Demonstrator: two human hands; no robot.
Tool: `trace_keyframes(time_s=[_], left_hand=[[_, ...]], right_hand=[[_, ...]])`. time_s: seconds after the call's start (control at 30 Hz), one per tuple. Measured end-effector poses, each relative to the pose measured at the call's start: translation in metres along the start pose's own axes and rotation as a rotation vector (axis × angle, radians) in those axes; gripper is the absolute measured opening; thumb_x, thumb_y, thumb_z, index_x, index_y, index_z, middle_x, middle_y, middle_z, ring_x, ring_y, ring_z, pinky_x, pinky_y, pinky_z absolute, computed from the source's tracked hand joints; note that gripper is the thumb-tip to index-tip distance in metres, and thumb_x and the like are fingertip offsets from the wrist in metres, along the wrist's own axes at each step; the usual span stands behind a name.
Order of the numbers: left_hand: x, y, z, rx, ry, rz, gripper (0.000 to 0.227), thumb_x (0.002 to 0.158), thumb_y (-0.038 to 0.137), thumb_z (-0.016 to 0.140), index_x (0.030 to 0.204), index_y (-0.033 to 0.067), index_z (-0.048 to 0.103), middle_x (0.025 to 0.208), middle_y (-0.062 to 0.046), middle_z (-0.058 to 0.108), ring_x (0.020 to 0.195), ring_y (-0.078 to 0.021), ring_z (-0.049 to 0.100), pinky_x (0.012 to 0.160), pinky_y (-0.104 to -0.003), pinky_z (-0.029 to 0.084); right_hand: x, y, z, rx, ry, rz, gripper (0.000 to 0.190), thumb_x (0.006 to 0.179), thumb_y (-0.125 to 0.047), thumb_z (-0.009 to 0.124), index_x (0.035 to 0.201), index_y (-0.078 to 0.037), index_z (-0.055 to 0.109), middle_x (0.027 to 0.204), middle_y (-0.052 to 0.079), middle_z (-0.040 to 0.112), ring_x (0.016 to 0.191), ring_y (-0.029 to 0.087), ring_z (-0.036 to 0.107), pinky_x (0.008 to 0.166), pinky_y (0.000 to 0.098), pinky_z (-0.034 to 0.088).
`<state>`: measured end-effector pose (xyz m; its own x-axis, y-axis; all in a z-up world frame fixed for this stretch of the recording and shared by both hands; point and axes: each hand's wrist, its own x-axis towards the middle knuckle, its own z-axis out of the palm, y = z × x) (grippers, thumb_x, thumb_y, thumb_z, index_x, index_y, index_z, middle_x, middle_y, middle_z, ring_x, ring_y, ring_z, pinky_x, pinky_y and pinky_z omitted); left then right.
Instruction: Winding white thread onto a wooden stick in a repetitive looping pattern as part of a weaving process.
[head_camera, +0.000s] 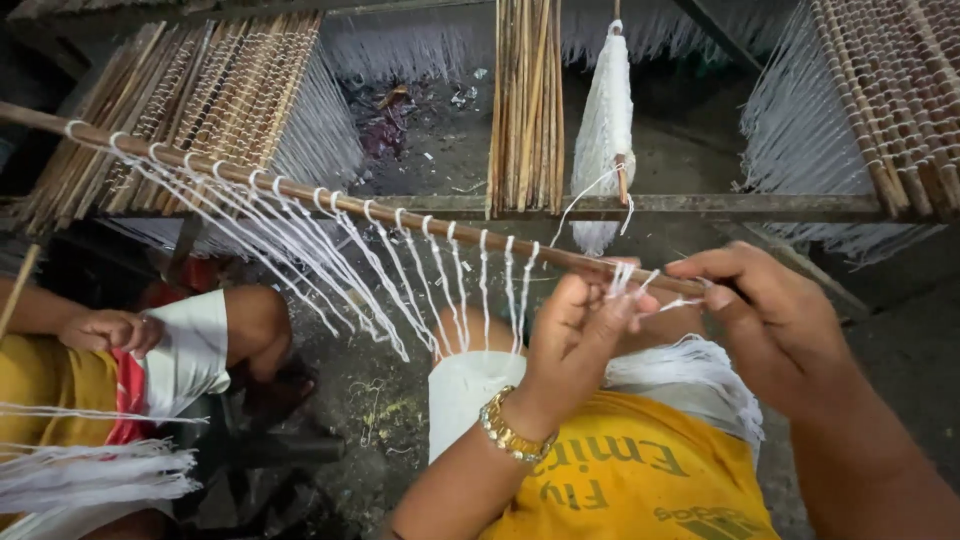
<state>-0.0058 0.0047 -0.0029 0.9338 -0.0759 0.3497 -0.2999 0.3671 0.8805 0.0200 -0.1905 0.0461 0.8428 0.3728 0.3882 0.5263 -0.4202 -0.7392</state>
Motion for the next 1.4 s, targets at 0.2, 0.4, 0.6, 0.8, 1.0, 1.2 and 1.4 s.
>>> trace_keyframes(time_s=[0.2,0.4,0.6,0.8,1.0,1.2,1.4], left_hand=[[0.007,0.001,-0.011,0.099,0.061,0.038,0.029,0.111,0.028,0.051,0.126,0.0075,0.065,0.097,0.000,0.071,0.090,-0.0096,0.068,0.082,-0.024,0.058],[0.005,0.010,-0.048,0.102,0.241,0.047,0.026,0.110,0.024,0.053,0.124,0.0044,0.064,0.093,-0.004,0.071,0.081,-0.0085,0.069,0.075,-0.019,0.061],[-0.004,0.047,-0.075,0.143,0.303,0.126,0.020,0.111,0.023,0.054,0.121,0.0083,0.063,0.088,0.001,0.067,0.073,-0.0035,0.058,0.062,-0.014,0.046],[-0.011,0.073,-0.072,0.184,0.432,0.186,0.022,0.110,0.022,0.055,0.118,0.0033,0.062,0.083,-0.001,0.065,0.074,-0.0033,0.062,0.062,-0.014,0.047],[-0.028,0.046,-0.074,0.129,0.524,0.109,0.015,0.107,0.010,0.055,0.115,-0.0005,0.062,0.115,-0.015,0.066,0.073,-0.0131,0.066,0.067,-0.023,0.056],[-0.016,0.025,-0.032,0.264,0.345,0.111,0.023,0.104,0.015,0.056,0.110,-0.0051,0.065,0.087,-0.013,0.065,0.071,-0.0161,0.064,0.068,-0.024,0.055],[-0.009,0.003,-0.016,0.203,0.320,0.019,0.018,0.104,0.014,0.057,0.113,-0.0003,0.062,0.087,-0.012,0.068,0.075,-0.0154,0.066,0.074,-0.025,0.055]], right_hand=[[0.007,0.003,0.003,-0.260,0.028,-0.213,0.020,0.099,-0.015,0.063,0.113,-0.004,0.071,0.107,0.012,0.073,0.094,0.026,0.072,0.080,0.0378,0.054],[-0.012,0.045,-0.017,-0.555,0.136,0.056,0.010,0.106,-0.012,0.071,0.115,-0.007,0.074,0.114,0.006,0.076,0.107,0.024,0.071,0.095,0.0365,0.050],[-0.045,0.219,0.014,-0.374,-0.046,0.766,0.024,0.100,-0.006,0.055,0.102,-0.013,0.077,0.093,0.011,0.076,0.077,0.027,0.067,0.073,0.0440,0.049],[-0.103,0.356,0.053,-0.371,-0.128,0.861,0.021,0.099,-0.014,0.061,0.104,-0.015,0.082,0.110,0.003,0.080,0.104,0.023,0.074,0.096,0.0359,0.052],[-0.033,0.222,0.006,-0.673,0.077,0.572,0.050,0.084,-0.037,0.081,0.125,-0.011,0.069,0.116,0.015,0.074,0.105,0.039,0.069,0.082,0.0503,0.051],[0.088,-0.100,-0.045,0.251,0.003,1.337,0.015,0.086,-0.022,0.086,0.083,-0.008,0.082,0.072,0.006,0.073,0.067,0.015,0.069,0.069,0.0274,0.054],[0.017,-0.051,-0.002,-0.290,-0.077,-0.309,0.023,0.104,-0.013,0.061,0.126,-0.014,0.059,0.094,0.004,0.060,0.087,0.024,0.067,0.071,0.0390,0.046]])
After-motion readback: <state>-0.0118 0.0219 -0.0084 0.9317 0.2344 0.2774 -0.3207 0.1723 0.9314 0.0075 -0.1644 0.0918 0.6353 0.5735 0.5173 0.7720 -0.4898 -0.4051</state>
